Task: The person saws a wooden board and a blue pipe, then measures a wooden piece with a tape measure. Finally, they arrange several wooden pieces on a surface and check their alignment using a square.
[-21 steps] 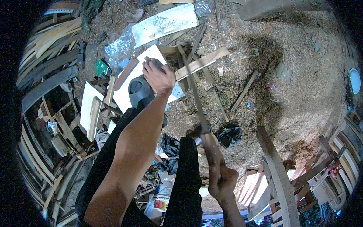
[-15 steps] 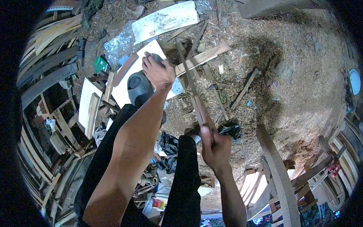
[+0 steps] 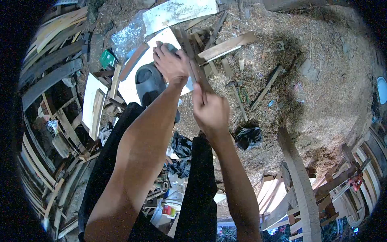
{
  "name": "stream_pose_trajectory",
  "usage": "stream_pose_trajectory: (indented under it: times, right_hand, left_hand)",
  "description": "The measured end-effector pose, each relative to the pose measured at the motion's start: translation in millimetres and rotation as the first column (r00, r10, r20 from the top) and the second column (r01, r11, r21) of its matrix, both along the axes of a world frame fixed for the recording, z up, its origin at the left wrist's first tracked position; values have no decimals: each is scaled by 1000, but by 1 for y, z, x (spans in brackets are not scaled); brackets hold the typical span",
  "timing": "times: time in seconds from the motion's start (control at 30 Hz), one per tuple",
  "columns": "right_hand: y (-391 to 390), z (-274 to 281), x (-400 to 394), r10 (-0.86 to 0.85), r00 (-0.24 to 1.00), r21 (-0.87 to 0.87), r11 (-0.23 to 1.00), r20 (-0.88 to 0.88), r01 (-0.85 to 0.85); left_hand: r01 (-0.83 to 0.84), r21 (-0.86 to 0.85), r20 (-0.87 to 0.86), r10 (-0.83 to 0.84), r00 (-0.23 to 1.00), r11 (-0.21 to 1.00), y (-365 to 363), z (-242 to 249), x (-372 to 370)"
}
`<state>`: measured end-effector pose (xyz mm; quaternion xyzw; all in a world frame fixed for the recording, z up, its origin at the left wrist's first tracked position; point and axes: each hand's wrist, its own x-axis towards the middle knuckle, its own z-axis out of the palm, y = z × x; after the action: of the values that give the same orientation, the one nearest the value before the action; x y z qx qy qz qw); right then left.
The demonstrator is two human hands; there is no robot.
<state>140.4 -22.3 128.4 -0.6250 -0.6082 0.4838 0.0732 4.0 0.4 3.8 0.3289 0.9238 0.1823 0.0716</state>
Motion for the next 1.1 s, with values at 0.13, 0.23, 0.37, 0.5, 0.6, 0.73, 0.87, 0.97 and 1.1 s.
stream_pose_trajectory:
  times: [0.13, 0.23, 0.37, 0.5, 0.6, 0.73, 0.87, 0.97, 1.1]
  right_hand:
    - [27, 16, -17, 125, 986, -108, 988, 112, -113]
    - [-25, 65, 33, 24, 1000, -40, 999, 4, -24]
    - [-59, 107, 79, 97, 994, -285, 956, 59, -76]
    - [-18, 42, 16, 113, 991, -37, 993, 74, -111]
    - [21, -5, -24, 45, 996, -36, 998, 73, -42]
    - [18, 12, -7, 123, 989, -266, 959, 87, -96]
    - [-59, 96, 84, 89, 995, -156, 983, -43, -94]
    - [-46, 99, 74, 156, 985, -304, 944, 67, -129]
    - [10, -3, 2, 118, 993, -43, 992, -26, -119]
  left_hand:
    - [-8, -37, 41, 10, 999, 999, -6, 0, 0]
    - [-5, 41, -10, 5, 1000, 999, -2, -4, 0]
    - [6, 63, -121, 1, 993, 998, -2, -9, 0]
    - [13, 14, -27, -13, 1000, 1000, -1, 1, 0]
    - [27, 12, -10, -27, 1000, 1000, -3, -2, -2]
    - [17, -11, 20, -17, 1000, 1000, -2, 3, -1]
    - [-4, 17, 5, 4, 1000, 1000, -1, 2, 1]
    - [-5, 2, -6, 5, 1000, 1000, -3, 1, 1]
    - [13, 20, -10, -13, 1000, 1000, 2, -1, -1]
